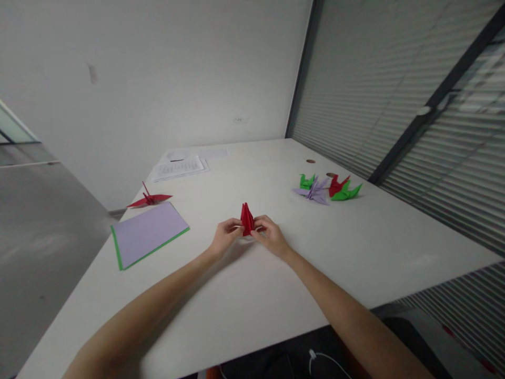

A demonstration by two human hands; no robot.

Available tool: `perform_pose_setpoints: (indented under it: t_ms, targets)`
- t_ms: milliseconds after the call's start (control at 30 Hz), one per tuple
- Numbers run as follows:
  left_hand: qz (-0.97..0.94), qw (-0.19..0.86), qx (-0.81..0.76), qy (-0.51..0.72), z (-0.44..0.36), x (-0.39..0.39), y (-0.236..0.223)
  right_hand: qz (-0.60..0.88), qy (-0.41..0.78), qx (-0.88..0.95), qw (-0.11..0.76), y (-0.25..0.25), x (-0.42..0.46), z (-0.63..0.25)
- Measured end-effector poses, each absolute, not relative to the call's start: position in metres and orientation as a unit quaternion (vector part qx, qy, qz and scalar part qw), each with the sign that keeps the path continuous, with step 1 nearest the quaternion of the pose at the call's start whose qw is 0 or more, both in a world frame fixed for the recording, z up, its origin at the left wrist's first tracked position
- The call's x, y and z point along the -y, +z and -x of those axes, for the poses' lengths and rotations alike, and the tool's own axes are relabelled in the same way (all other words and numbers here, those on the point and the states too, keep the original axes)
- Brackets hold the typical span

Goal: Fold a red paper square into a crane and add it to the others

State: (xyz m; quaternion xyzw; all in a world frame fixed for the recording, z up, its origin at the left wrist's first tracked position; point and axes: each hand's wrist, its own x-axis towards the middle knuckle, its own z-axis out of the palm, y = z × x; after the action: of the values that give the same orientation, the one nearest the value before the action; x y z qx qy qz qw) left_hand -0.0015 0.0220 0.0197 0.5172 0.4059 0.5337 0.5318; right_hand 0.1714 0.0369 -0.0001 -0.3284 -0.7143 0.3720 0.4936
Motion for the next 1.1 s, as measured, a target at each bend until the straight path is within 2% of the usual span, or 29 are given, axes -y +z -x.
perform_pose_setpoints:
  t_ms: [1100]
  targets:
    - [-0.528,0.532,-0.393,0.533,0.0015,-0.0217,0.0189,0.333,0.364,0.716,0.494,0.0008,-0.0358,-0.1715]
